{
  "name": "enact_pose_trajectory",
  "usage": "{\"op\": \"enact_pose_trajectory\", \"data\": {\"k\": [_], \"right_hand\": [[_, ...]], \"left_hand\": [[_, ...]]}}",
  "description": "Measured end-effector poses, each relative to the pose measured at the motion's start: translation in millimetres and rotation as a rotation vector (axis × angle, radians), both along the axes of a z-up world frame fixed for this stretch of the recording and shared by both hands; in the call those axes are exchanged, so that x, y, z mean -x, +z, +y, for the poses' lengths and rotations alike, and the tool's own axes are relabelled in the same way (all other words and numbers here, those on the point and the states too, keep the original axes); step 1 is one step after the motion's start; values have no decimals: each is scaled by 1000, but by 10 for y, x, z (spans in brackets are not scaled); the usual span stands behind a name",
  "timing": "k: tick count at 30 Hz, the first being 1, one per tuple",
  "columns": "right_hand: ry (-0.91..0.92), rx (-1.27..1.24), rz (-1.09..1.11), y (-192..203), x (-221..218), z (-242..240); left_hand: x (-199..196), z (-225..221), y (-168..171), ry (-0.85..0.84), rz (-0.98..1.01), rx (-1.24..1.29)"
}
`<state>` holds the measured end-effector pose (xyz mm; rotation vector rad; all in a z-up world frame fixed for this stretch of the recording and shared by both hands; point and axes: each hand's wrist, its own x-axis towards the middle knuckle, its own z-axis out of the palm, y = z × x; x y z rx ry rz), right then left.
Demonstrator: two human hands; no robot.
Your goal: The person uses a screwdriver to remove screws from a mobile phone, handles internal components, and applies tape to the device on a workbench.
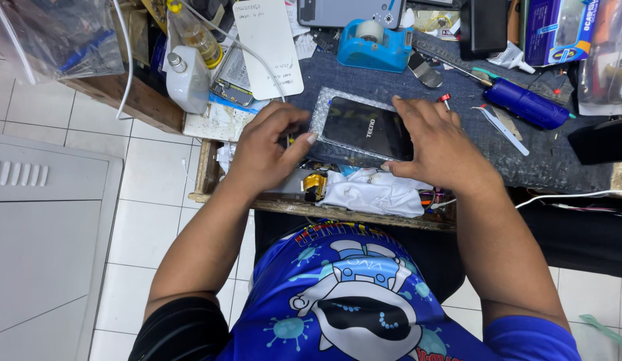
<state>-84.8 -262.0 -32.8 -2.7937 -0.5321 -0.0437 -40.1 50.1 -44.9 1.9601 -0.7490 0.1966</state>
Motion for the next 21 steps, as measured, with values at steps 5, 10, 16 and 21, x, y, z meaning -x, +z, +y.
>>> {"op": "enact_pose_trajectory", "data": {"k": [5, 10, 16, 21], "right_hand": [[-33, -171, -238, -80, 210, -89], [-163, -583, -487, -496, 711, -245], [-442, -678, -519, -780, 1136, -573], [-472, -535, -612, -623, 1151, -810]], "left_hand": [[-249, -206, 163, -48, -211, -118], [-794, -518, 305, -31, -301, -288], [-1168, -945, 236, -103, -423, -582], [-1221, -1117, 99, -83, -475, -665]]}}
